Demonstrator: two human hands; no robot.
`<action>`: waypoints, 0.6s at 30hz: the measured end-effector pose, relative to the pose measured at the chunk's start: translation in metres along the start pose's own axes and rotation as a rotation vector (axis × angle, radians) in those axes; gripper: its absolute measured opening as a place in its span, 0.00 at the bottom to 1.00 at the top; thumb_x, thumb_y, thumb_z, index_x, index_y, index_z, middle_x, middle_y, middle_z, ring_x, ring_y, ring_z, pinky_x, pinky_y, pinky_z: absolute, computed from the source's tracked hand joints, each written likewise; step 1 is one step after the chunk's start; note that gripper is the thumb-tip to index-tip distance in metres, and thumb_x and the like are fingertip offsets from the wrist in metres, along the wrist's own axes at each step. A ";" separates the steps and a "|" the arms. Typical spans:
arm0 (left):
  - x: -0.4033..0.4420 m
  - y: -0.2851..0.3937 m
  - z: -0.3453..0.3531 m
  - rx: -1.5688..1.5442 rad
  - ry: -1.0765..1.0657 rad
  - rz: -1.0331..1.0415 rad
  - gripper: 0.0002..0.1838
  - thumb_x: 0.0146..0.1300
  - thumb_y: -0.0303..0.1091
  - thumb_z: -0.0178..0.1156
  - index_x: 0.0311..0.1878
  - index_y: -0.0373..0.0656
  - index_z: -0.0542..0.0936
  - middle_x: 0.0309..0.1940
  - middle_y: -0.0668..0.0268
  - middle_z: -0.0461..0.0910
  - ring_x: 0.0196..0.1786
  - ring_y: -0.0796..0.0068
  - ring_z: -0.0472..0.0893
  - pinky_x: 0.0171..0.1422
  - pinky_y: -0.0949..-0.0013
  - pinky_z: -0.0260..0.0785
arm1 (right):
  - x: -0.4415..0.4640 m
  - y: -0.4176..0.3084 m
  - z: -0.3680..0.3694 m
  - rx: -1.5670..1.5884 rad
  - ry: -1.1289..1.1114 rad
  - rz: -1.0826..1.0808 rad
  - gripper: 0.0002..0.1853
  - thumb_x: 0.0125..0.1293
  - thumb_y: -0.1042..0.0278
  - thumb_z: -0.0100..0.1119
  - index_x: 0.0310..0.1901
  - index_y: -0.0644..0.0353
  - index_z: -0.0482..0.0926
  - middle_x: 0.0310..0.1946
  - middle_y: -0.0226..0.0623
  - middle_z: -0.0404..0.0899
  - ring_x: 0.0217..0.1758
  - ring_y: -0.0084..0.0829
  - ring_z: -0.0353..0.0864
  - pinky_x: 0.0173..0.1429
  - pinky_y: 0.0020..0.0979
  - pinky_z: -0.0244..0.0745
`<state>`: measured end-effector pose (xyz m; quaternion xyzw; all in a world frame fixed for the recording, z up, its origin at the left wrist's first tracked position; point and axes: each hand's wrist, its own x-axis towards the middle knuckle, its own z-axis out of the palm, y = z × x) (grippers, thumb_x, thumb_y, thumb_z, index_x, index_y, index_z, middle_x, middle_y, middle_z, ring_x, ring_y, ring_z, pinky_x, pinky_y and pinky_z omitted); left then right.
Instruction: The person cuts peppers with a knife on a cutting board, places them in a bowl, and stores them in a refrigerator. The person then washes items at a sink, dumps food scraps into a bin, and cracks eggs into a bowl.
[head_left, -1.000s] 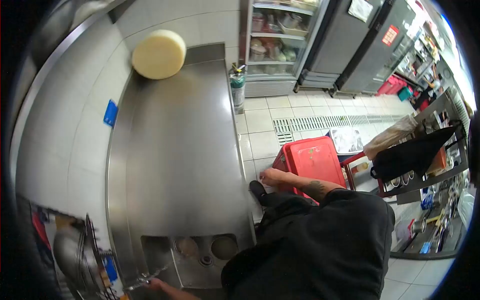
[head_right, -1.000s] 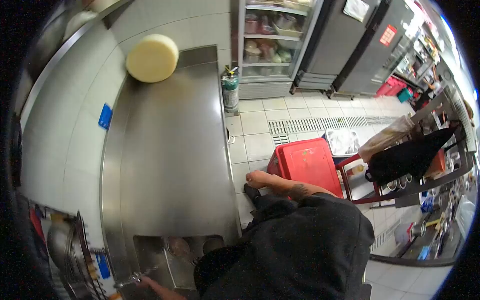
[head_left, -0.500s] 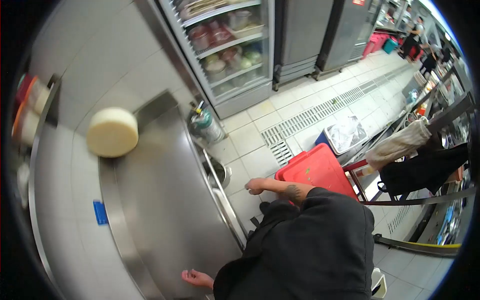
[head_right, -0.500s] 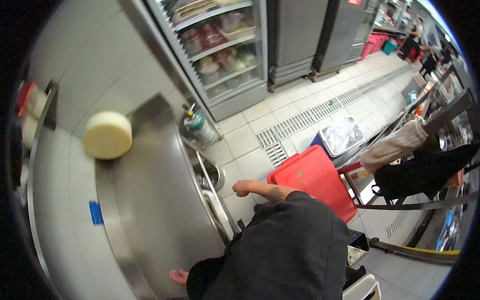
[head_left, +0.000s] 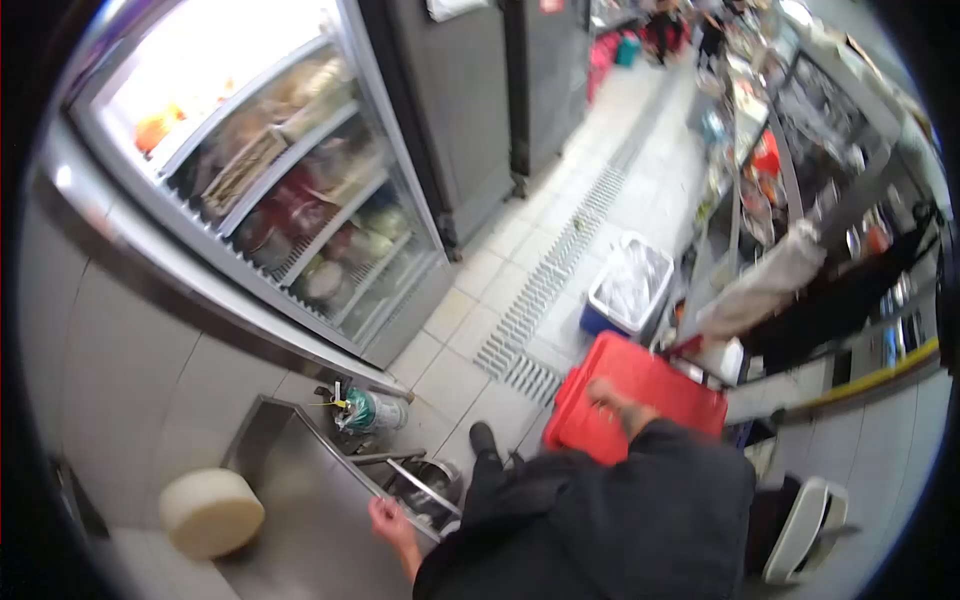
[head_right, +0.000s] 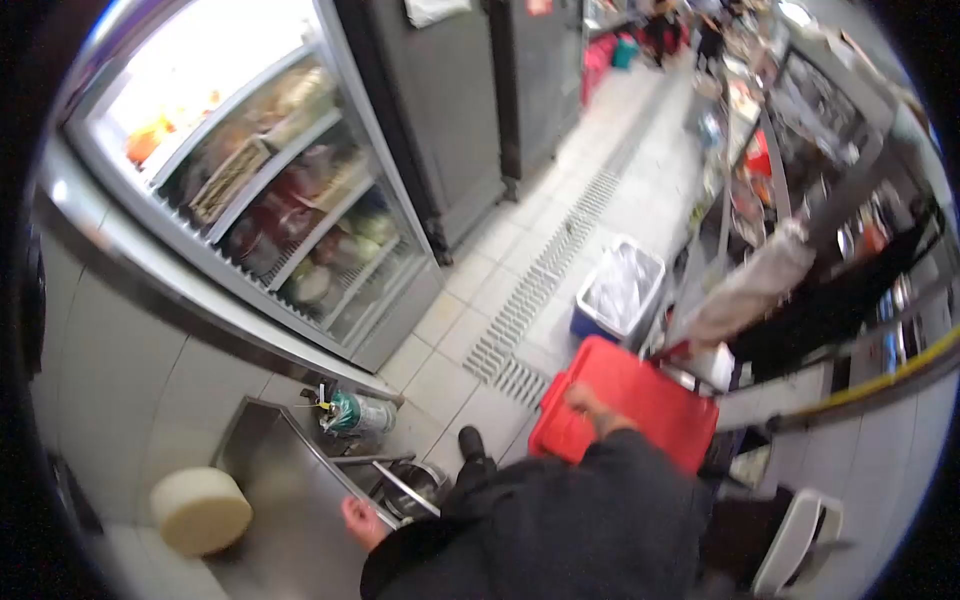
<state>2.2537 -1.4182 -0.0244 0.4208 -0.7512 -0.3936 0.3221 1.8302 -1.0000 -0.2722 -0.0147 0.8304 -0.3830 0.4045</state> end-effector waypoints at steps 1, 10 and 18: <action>0.033 0.019 0.017 -0.111 -0.044 -0.018 0.11 0.67 0.25 0.52 0.52 0.35 0.72 0.29 0.66 0.77 0.31 0.79 0.75 0.36 0.74 0.69 | 0.040 0.087 -0.011 -0.042 0.047 0.005 0.06 0.58 0.69 0.56 0.34 0.58 0.81 0.26 0.40 0.82 0.23 0.33 0.82 0.22 0.39 0.76; 0.281 0.097 0.192 0.062 -0.729 0.201 0.13 0.65 0.29 0.56 0.52 0.37 0.74 0.35 0.60 0.80 0.34 0.70 0.80 0.41 0.67 0.74 | -0.121 -0.009 0.039 0.464 0.577 0.601 0.13 0.62 0.65 0.51 0.31 0.67 0.80 0.25 0.50 0.83 0.25 0.40 0.85 0.30 0.42 0.79; 0.429 0.033 0.413 0.375 -1.211 0.154 0.14 0.61 0.33 0.60 0.50 0.41 0.78 0.35 0.60 0.83 0.38 0.67 0.82 0.46 0.65 0.75 | -0.010 -0.050 0.085 0.843 0.118 0.768 0.08 0.62 0.69 0.50 0.30 0.60 0.77 0.18 0.38 0.77 0.18 0.32 0.79 0.20 0.38 0.72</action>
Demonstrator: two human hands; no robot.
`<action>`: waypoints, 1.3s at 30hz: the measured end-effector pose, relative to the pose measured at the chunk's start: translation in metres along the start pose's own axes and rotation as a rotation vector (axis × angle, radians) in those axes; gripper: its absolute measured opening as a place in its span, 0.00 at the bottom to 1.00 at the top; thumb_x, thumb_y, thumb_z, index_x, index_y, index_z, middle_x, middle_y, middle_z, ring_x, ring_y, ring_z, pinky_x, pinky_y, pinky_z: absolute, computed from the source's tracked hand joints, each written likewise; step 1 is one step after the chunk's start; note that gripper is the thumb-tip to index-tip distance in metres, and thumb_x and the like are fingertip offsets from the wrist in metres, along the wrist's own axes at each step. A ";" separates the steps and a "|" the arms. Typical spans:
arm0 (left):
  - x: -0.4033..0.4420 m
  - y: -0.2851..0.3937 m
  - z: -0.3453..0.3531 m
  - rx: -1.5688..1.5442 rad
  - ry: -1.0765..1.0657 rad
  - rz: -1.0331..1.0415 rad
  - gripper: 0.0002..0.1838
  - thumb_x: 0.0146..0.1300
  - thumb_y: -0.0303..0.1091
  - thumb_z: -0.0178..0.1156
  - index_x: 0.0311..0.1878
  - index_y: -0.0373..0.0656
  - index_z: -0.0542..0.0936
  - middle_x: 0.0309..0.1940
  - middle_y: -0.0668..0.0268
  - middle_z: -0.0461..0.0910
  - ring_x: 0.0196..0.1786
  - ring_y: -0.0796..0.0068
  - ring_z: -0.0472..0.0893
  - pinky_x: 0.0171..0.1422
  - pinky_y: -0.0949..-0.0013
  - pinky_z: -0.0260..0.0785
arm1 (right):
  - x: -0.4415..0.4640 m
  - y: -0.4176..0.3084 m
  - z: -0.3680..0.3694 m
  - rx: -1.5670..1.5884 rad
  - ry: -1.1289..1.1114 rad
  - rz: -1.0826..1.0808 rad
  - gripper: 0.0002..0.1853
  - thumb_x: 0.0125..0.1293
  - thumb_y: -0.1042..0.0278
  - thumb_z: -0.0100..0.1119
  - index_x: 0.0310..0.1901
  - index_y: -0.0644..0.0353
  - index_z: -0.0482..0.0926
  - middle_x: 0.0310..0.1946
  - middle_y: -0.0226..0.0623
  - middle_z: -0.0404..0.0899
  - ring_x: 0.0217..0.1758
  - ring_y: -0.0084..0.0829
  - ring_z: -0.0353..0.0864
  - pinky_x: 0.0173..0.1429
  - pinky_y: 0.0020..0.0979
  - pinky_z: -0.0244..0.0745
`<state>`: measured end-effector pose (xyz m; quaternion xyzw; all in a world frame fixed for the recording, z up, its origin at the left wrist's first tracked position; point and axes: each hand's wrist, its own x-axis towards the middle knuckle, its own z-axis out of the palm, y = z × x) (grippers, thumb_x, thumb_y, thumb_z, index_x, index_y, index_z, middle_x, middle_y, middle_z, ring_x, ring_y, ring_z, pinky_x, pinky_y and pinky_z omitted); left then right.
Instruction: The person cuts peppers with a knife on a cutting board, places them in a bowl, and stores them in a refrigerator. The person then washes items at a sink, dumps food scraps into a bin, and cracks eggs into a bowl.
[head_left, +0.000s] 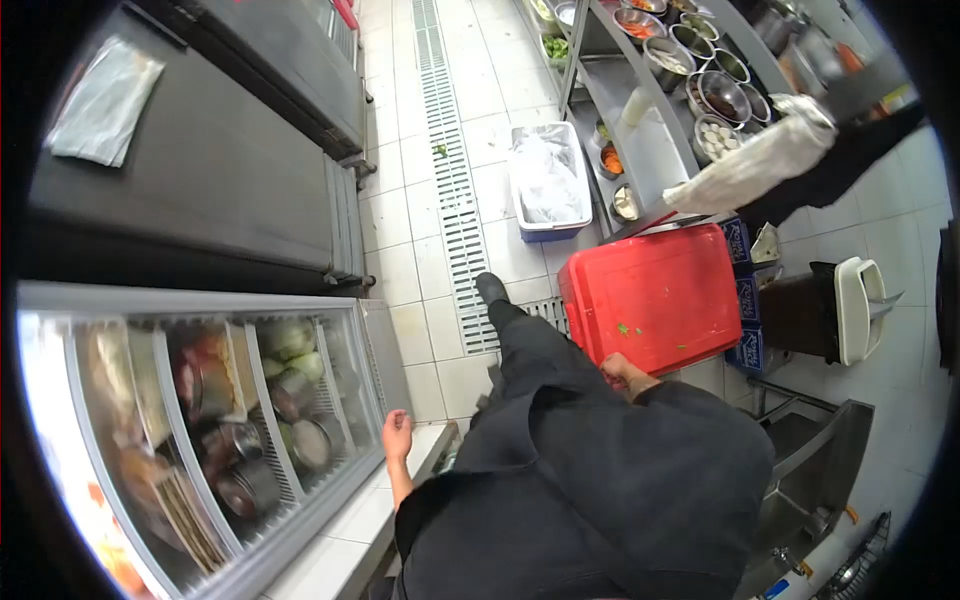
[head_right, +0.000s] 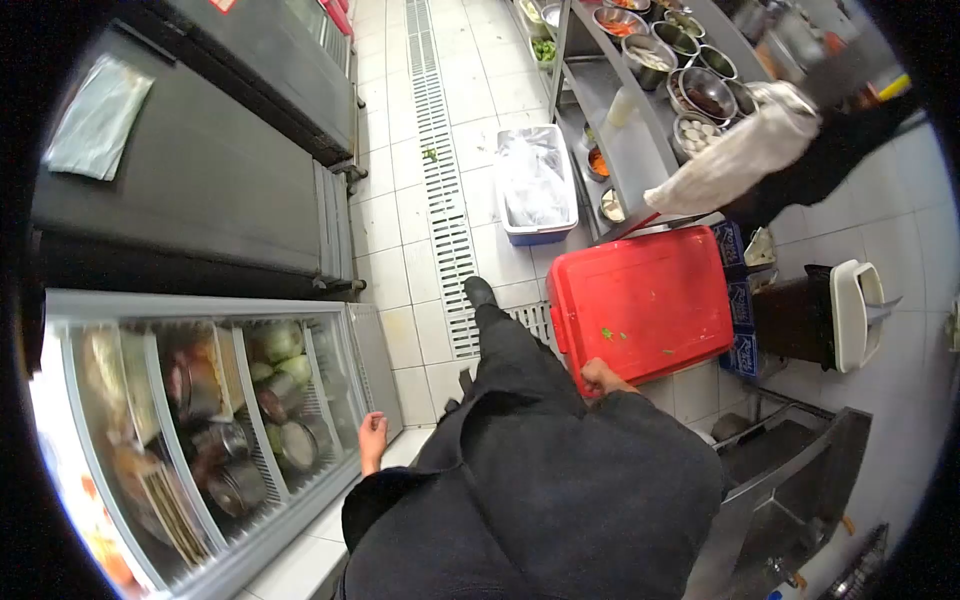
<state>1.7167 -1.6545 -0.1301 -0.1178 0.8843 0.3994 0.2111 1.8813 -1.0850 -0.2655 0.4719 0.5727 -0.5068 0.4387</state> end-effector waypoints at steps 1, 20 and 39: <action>0.016 -0.002 0.002 -0.225 0.012 -0.263 0.10 0.63 0.37 0.60 0.43 0.42 0.78 0.32 0.62 0.81 0.35 0.70 0.82 0.40 0.65 0.74 | 0.004 -0.020 0.009 0.053 0.041 0.002 0.07 0.62 0.69 0.50 0.31 0.59 0.77 0.19 0.38 0.77 0.18 0.32 0.79 0.19 0.38 0.71; 0.468 0.170 -0.016 -0.340 -0.244 -0.522 0.05 0.65 0.32 0.51 0.36 0.43 0.74 0.23 0.63 0.75 0.23 0.70 0.76 0.21 0.66 0.65 | 0.061 -0.702 -0.177 0.238 0.379 -0.637 0.09 0.67 0.65 0.51 0.40 0.60 0.77 0.29 0.35 0.80 0.25 0.24 0.81 0.22 0.28 0.71; 1.128 0.766 -0.048 -0.143 -0.275 0.055 0.05 0.71 0.37 0.54 0.43 0.48 0.74 0.31 0.70 0.79 0.29 0.81 0.77 0.28 0.76 0.68 | 0.197 -0.913 -0.194 0.826 0.250 0.064 0.11 0.61 0.69 0.50 0.43 0.62 0.76 0.29 0.43 0.80 0.23 0.38 0.82 0.24 0.42 0.73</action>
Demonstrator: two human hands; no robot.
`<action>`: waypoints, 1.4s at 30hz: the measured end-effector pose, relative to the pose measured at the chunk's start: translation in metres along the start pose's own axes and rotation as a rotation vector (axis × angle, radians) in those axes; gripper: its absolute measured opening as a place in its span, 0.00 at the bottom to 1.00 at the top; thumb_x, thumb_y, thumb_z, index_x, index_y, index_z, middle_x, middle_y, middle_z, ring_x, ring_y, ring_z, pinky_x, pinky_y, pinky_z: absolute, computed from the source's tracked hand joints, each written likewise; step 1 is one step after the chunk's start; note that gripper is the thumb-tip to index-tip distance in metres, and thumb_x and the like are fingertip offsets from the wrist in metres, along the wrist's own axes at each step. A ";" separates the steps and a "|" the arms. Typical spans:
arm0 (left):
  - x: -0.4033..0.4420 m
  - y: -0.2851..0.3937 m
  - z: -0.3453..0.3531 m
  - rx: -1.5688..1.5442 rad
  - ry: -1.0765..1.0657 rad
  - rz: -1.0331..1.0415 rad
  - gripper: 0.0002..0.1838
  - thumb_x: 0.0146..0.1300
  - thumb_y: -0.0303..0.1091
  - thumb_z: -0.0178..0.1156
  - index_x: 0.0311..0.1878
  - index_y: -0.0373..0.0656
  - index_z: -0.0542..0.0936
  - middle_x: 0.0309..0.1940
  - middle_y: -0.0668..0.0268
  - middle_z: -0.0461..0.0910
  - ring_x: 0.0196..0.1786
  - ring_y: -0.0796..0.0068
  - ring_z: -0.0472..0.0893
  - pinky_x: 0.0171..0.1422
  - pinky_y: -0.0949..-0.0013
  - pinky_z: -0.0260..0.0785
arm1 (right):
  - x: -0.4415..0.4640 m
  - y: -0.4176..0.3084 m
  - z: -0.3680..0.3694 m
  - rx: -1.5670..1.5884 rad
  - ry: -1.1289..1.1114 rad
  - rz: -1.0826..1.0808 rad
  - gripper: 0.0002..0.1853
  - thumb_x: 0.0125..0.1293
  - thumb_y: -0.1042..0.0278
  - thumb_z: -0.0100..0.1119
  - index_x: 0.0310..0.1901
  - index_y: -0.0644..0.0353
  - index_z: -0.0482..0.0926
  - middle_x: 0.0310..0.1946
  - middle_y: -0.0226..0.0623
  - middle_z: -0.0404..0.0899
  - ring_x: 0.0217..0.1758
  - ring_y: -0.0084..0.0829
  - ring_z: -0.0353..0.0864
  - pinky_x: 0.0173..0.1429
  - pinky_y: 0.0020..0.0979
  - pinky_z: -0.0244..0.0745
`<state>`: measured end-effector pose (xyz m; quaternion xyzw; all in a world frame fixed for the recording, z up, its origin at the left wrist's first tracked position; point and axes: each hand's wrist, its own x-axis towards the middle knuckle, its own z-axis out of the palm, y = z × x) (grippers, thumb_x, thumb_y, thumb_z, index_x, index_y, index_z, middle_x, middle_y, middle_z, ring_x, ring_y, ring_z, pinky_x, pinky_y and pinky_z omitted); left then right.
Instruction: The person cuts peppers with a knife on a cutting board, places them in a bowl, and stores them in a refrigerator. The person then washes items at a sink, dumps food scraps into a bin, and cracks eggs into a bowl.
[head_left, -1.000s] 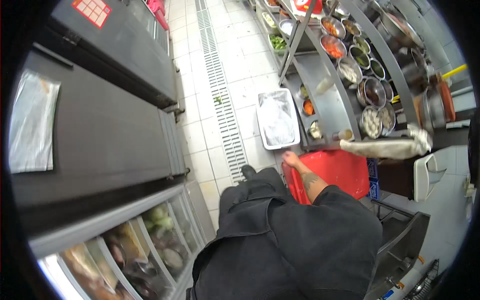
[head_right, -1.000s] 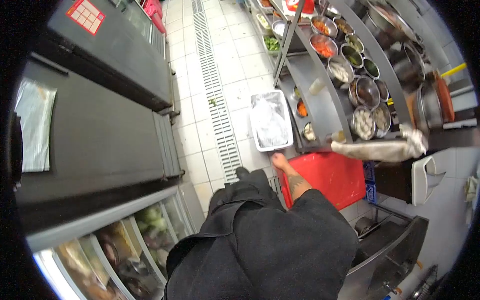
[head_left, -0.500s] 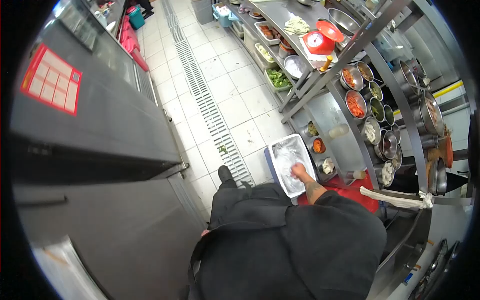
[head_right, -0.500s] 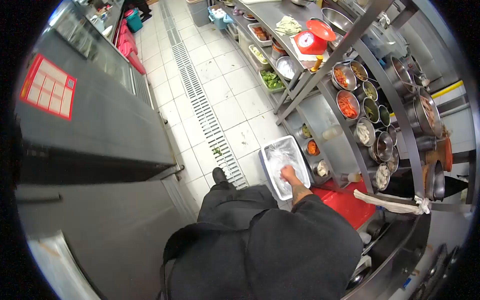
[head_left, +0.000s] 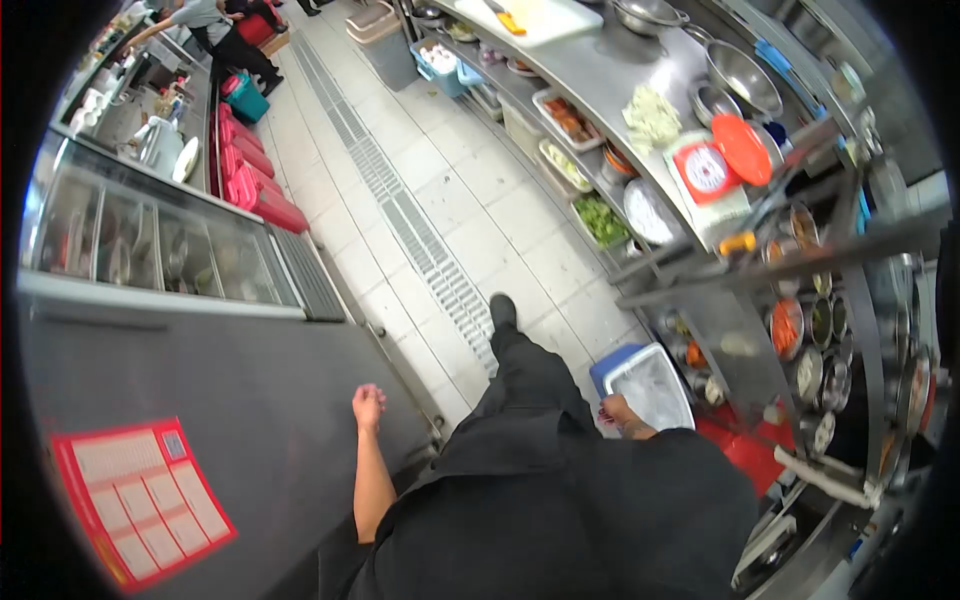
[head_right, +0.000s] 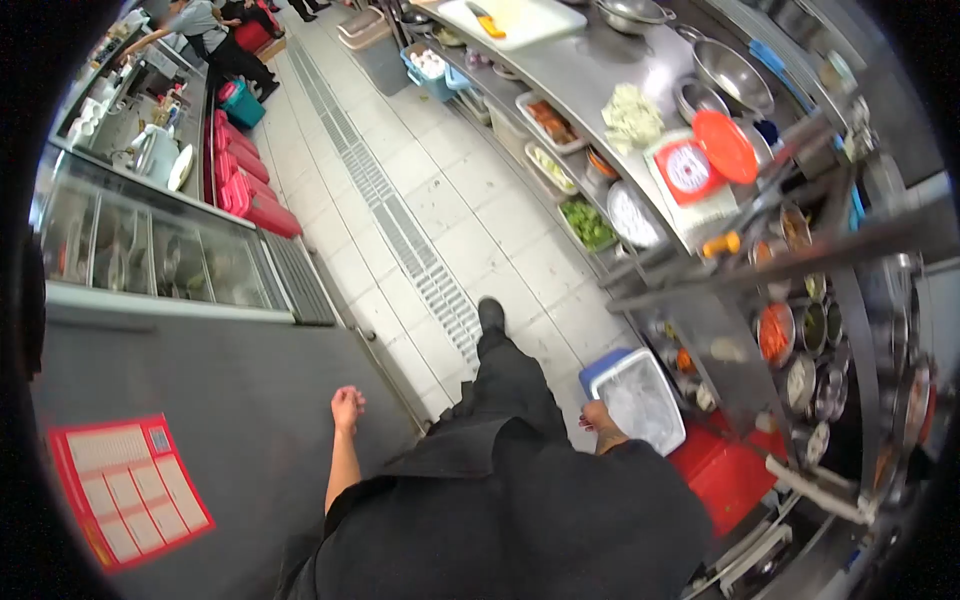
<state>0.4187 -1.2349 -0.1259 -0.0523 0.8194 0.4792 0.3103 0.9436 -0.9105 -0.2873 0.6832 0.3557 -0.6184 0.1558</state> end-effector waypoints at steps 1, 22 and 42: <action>0.019 0.003 -0.001 -0.031 0.014 -0.048 0.06 0.72 0.37 0.53 0.43 0.47 0.74 0.31 0.70 0.79 0.29 0.81 0.78 0.27 0.76 0.69 | 0.023 -0.052 0.004 0.025 -0.015 -0.082 0.09 0.61 0.69 0.51 0.40 0.61 0.77 0.27 0.42 0.80 0.22 0.37 0.82 0.22 0.41 0.73; 0.371 0.179 0.012 0.078 -0.185 -0.345 0.04 0.66 0.34 0.53 0.40 0.46 0.75 0.26 0.68 0.77 0.23 0.74 0.78 0.18 0.70 0.68 | 0.077 -0.446 0.103 0.126 0.185 -0.182 0.05 0.62 0.68 0.52 0.36 0.59 0.75 0.24 0.42 0.78 0.20 0.38 0.80 0.18 0.41 0.74; 0.790 0.446 -0.031 -0.107 -0.206 -0.249 0.06 0.68 0.34 0.53 0.42 0.42 0.74 0.30 0.65 0.78 0.29 0.75 0.78 0.27 0.71 0.69 | 0.040 -1.020 0.346 -0.030 0.042 -0.417 0.12 0.70 0.60 0.51 0.49 0.54 0.76 0.35 0.33 0.80 0.35 0.28 0.84 0.33 0.33 0.76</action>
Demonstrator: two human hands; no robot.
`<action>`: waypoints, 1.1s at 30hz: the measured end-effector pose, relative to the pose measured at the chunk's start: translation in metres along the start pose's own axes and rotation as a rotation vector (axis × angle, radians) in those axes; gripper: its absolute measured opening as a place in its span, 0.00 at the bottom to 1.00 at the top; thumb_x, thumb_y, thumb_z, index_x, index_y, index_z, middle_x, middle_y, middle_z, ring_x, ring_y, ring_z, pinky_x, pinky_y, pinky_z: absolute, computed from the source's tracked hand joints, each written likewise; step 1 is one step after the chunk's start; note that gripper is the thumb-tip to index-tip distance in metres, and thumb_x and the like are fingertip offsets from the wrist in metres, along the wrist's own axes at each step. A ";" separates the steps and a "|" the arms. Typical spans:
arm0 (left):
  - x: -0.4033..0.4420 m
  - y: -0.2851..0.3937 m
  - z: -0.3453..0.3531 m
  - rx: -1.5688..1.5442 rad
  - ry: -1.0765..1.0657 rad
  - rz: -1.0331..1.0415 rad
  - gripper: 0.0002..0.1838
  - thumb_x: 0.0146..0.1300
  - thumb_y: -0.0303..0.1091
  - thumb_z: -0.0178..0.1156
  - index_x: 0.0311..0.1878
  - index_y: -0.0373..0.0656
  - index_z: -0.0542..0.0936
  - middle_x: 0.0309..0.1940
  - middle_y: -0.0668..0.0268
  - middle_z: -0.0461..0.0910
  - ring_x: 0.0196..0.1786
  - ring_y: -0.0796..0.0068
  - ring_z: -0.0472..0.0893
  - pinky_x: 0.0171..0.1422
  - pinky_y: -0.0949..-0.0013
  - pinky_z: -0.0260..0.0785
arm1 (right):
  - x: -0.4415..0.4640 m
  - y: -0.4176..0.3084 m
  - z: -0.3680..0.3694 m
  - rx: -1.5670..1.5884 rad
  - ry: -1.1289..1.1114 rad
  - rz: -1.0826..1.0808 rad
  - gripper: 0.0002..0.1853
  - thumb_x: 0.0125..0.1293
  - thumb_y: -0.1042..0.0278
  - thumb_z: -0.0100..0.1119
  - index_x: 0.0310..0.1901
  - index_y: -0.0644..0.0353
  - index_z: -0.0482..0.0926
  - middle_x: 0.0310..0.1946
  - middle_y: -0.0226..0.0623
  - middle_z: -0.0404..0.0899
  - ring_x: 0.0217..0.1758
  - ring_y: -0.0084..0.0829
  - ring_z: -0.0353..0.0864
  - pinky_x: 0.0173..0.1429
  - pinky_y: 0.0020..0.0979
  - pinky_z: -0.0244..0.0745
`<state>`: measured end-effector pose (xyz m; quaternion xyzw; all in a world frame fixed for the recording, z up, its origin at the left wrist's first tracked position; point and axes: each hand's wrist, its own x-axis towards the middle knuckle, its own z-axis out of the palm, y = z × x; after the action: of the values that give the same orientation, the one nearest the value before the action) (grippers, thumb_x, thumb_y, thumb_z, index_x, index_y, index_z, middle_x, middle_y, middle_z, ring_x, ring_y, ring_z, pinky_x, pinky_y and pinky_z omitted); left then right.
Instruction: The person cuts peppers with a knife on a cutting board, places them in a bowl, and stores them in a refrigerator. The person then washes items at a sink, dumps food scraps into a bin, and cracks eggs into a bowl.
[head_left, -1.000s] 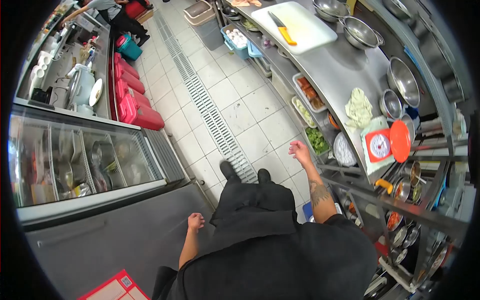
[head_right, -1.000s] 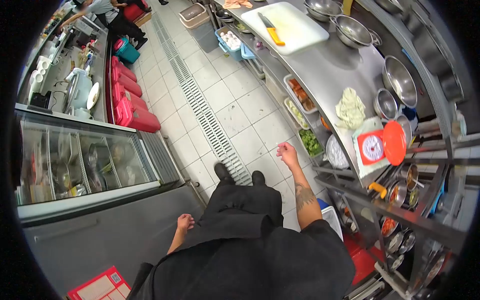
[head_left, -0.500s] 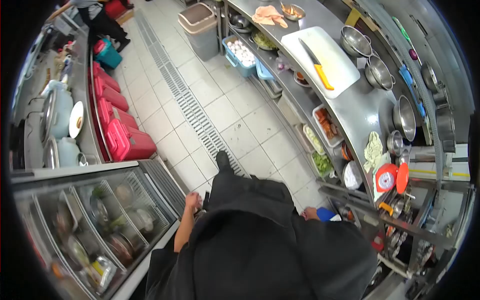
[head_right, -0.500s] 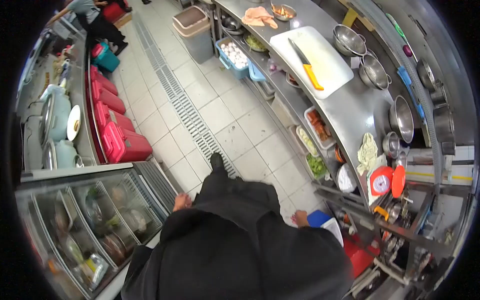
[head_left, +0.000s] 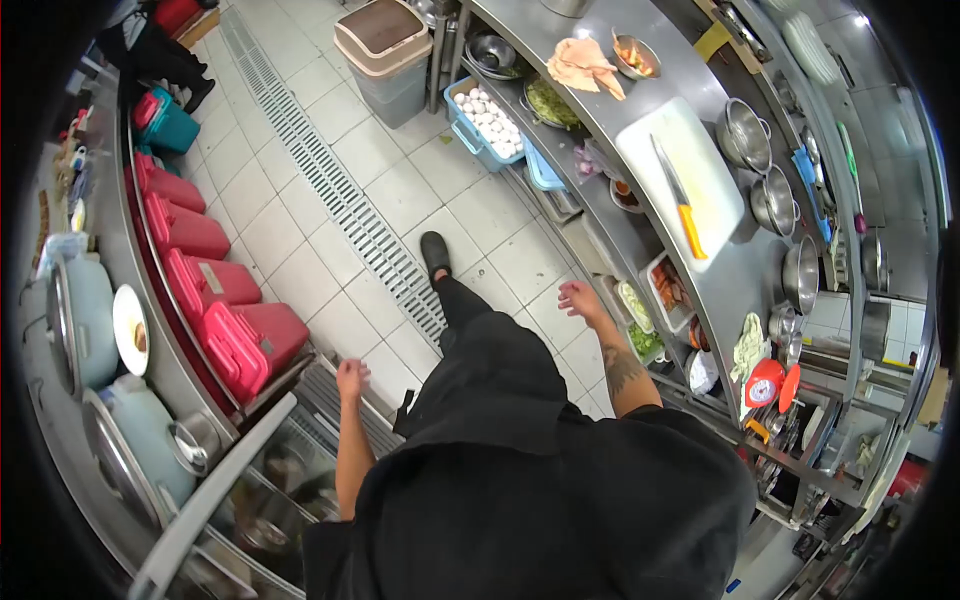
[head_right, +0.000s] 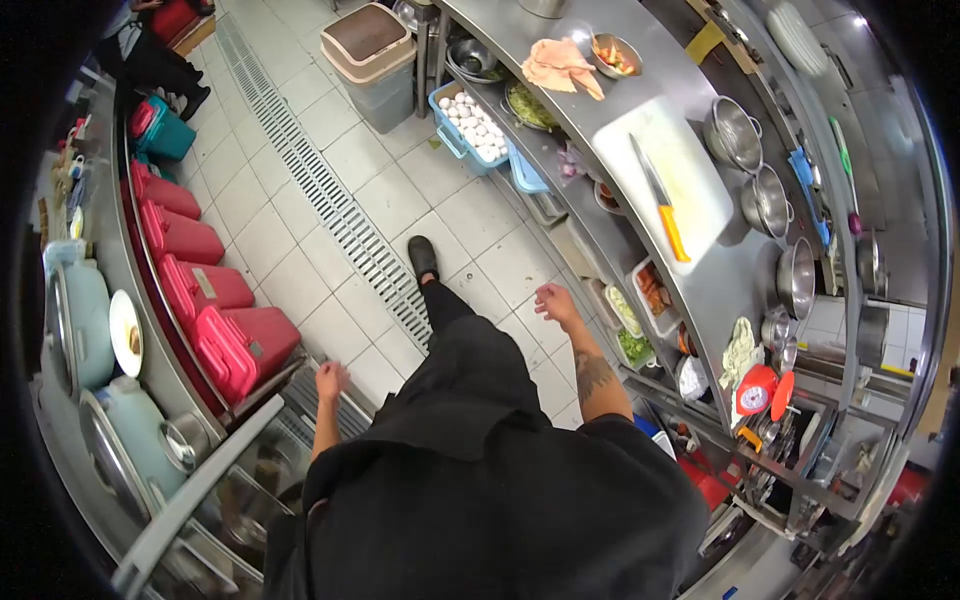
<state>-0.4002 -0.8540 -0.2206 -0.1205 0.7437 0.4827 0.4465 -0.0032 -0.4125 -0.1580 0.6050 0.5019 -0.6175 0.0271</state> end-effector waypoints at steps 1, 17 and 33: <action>0.014 -0.011 -0.009 -0.049 -0.030 0.022 0.06 0.68 0.33 0.52 0.40 0.41 0.74 0.27 0.65 0.77 0.26 0.75 0.77 0.25 0.70 0.68 | 0.027 -0.030 0.004 0.037 -0.024 0.028 0.12 0.70 0.60 0.51 0.49 0.54 0.76 0.35 0.33 0.80 0.35 0.28 0.84 0.34 0.33 0.76; 0.106 0.189 -0.060 0.221 0.005 -0.392 0.08 0.70 0.41 0.55 0.43 0.48 0.76 0.30 0.70 0.78 0.30 0.79 0.79 0.28 0.76 0.69 | 0.456 -0.278 0.010 1.110 0.294 -0.010 0.03 0.66 0.69 0.57 0.40 0.56 0.77 0.23 0.31 0.73 0.33 0.30 0.77 0.39 0.37 0.70; 0.331 0.299 -0.103 0.266 -0.239 -0.157 0.06 0.66 0.33 0.58 0.38 0.41 0.74 0.23 0.66 0.76 0.19 0.76 0.75 0.17 0.68 0.70 | 0.420 -0.289 -0.051 -0.822 0.884 0.237 0.22 0.64 0.51 0.54 0.49 0.60 0.80 0.48 0.54 0.80 0.53 0.52 0.78 0.56 0.51 0.73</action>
<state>-0.8286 -0.7049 -0.2820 -0.0600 0.7311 0.3545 0.5799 -0.2636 0.0042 -0.3019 0.7954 0.5922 -0.0568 0.1159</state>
